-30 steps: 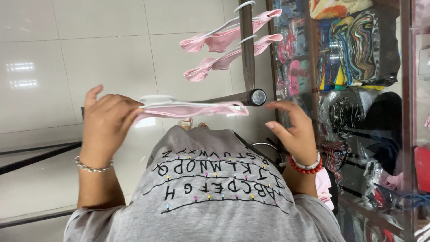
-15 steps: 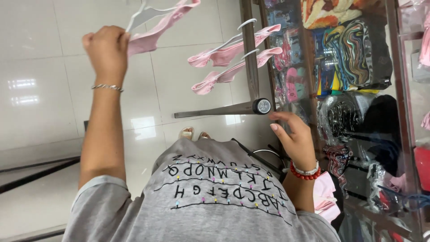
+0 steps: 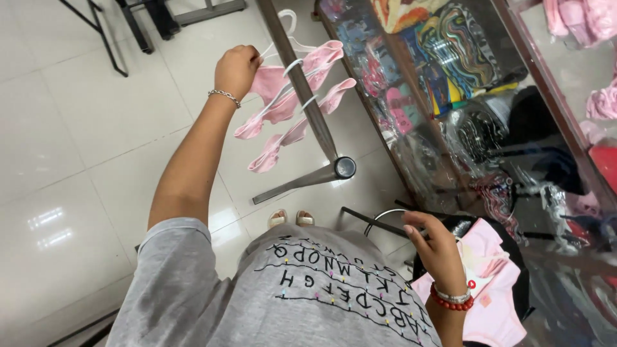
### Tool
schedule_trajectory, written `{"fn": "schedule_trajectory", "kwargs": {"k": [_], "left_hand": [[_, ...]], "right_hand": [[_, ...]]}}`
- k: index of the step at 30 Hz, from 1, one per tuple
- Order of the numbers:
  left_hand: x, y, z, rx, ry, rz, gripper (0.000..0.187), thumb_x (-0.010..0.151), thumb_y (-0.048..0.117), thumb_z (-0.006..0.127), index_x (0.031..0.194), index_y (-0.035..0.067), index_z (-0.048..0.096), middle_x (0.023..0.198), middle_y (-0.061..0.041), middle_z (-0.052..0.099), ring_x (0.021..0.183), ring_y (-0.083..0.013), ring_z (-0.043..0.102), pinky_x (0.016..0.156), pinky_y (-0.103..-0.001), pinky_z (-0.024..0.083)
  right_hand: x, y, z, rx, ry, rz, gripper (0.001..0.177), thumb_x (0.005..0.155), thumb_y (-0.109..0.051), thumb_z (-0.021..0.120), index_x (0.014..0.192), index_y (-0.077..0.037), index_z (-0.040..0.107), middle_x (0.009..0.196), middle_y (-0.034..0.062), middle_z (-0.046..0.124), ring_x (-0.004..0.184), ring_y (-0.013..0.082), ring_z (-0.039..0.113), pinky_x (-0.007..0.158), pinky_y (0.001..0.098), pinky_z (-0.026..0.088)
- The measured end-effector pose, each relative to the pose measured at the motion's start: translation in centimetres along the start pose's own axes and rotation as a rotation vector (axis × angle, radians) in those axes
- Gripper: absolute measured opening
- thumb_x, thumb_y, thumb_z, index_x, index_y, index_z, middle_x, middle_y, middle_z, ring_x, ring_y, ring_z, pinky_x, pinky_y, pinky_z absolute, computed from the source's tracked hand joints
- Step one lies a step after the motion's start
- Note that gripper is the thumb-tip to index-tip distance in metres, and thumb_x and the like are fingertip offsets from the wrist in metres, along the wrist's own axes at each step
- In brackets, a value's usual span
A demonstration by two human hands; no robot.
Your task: Hanging pink underwear onto plastic hangers and organizing them on a rack or pile.
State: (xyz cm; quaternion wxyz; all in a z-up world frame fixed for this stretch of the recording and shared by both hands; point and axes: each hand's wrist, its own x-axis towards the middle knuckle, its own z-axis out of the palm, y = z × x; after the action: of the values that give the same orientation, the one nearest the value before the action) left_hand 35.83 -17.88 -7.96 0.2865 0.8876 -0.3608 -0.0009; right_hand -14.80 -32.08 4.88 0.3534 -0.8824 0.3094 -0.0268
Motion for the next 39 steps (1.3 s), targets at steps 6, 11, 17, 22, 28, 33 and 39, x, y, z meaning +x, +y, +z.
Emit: {"fn": "schedule_trajectory", "kwargs": {"k": [6,11,17,22,28,33,39], "left_hand": [[-0.3,2.0,-0.1,-0.093,0.077,0.067,0.02,0.095,0.016,0.058,0.078,0.007,0.057,0.079,-0.009,0.059,0.07,-0.0276,0.054,0.057,-0.039,0.041],[-0.2,2.3,0.3,-0.156,0.121,0.099,0.016,0.096,0.019,0.056,0.087,0.005,0.06,0.084,-0.011,0.061,0.078,-0.0296,0.055,0.064,-0.04,0.043],[-1.6,2.2,-1.1,-0.25,0.194,0.128,0.013,0.092,0.009,0.059,0.08,0.006,0.057,0.08,-0.008,0.058,0.075,-0.0255,0.053,0.063,-0.035,0.041],[-3.7,0.8,-1.7,-0.239,0.13,0.074,0.011,0.092,0.01,0.059,0.081,0.009,0.058,0.083,-0.006,0.059,0.078,-0.0247,0.053,0.067,-0.035,0.041],[-4.8,1.2,-1.9,-0.017,0.072,0.036,0.012,0.095,0.02,0.055,0.087,0.014,0.062,0.087,-0.002,0.061,0.082,-0.0274,0.054,0.08,-0.043,0.036],[-5.6,2.0,-2.4,-0.057,-0.024,0.003,0.017,0.095,0.022,0.05,0.083,0.015,0.061,0.088,-0.002,0.062,0.083,-0.0261,0.054,0.081,-0.042,0.036],[-5.6,1.5,-7.2,0.017,-0.224,-0.051,0.036,0.098,0.022,0.035,0.126,0.021,0.058,0.128,-0.001,0.058,0.119,-0.0208,0.048,0.087,-0.046,0.027]], "right_hand": [[-0.4,-0.4,0.5,-0.006,-0.022,0.045,0.028,0.088,-0.022,0.058,0.112,-0.011,0.064,0.112,0.0034,0.068,0.105,0.0175,0.064,0.085,0.0306,0.051],[0.1,-0.5,0.9,-0.005,-0.024,-0.057,0.026,0.089,-0.02,0.058,0.112,-0.01,0.063,0.113,0.0048,0.067,0.105,0.0177,0.063,0.083,0.0295,0.052],[0.6,-0.5,1.2,-0.034,-0.07,-0.085,0.027,0.089,-0.019,0.057,0.113,-0.009,0.062,0.116,0.0067,0.066,0.109,0.0193,0.062,0.087,0.0315,0.051],[0.3,-0.6,1.4,-0.037,-0.099,-0.078,0.027,0.089,-0.02,0.057,0.113,-0.009,0.062,0.118,0.006,0.066,0.108,0.0187,0.062,0.086,0.0311,0.051],[0.6,0.0,1.4,-0.037,-0.097,-0.181,0.028,0.089,-0.018,0.058,0.114,-0.007,0.062,0.115,0.0085,0.066,0.109,0.0204,0.062,0.091,0.0321,0.05],[0.6,-0.2,1.3,-0.034,-0.101,-0.127,0.029,0.088,-0.019,0.059,0.114,-0.008,0.062,0.113,0.0057,0.067,0.107,0.018,0.063,0.086,0.0301,0.052],[0.7,0.1,1.3,-0.049,-0.12,-0.16,0.03,0.089,-0.02,0.057,0.116,-0.007,0.061,0.114,0.0065,0.066,0.108,0.0196,0.062,0.089,0.0318,0.05]]}}
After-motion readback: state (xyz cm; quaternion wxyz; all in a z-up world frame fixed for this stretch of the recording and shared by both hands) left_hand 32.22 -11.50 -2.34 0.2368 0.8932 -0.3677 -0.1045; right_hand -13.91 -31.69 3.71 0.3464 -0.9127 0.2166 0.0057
